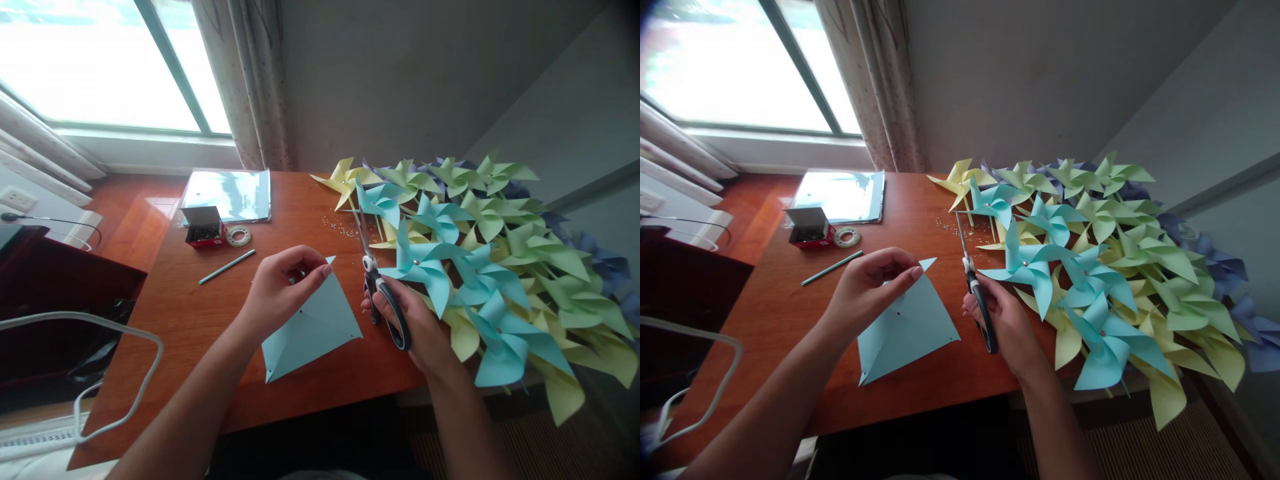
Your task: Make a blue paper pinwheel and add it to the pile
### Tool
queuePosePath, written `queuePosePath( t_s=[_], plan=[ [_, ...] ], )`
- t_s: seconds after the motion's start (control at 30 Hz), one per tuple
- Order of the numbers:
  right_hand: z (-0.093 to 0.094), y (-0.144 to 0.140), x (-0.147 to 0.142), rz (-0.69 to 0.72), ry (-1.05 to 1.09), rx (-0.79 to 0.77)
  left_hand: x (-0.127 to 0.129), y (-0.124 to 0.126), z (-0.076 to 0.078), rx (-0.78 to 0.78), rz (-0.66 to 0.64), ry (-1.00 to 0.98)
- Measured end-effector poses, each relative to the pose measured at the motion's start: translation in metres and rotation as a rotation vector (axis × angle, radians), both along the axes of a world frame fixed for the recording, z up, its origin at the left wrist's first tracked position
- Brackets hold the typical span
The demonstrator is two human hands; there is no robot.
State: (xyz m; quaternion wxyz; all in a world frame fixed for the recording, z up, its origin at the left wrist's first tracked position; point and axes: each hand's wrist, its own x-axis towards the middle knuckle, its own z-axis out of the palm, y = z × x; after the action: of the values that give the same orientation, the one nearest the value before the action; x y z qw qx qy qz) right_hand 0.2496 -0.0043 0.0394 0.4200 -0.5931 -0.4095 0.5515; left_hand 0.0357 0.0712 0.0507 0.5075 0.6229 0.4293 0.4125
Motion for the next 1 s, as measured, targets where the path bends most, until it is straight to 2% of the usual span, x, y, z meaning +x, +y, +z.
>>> queuePosePath(
  t_s=[0.1,0.23,0.33,0.47,0.73,1.0],
  plan=[
    [-0.002,-0.004,0.001,-0.018,-0.228,0.055,0.000,0.000,0.001,0.011,-0.016,0.009],
    [-0.006,-0.008,0.000,0.028,-0.685,0.193,-0.001,-0.001,0.003,0.028,-0.050,0.013],
    [-0.010,-0.009,-0.002,0.034,-0.989,0.217,0.000,-0.001,0.004,0.003,-0.048,-0.017],
    [-0.015,-0.007,-0.006,0.089,-1.251,0.223,0.000,-0.001,0.002,-0.031,-0.034,-0.046],
    [-0.012,-0.002,-0.017,0.159,-1.401,0.134,-0.001,0.000,-0.001,-0.065,-0.053,-0.071],
    [-0.006,-0.004,-0.014,0.270,-1.310,0.108,-0.004,0.000,-0.003,-0.024,-0.049,-0.043]
  ],
)
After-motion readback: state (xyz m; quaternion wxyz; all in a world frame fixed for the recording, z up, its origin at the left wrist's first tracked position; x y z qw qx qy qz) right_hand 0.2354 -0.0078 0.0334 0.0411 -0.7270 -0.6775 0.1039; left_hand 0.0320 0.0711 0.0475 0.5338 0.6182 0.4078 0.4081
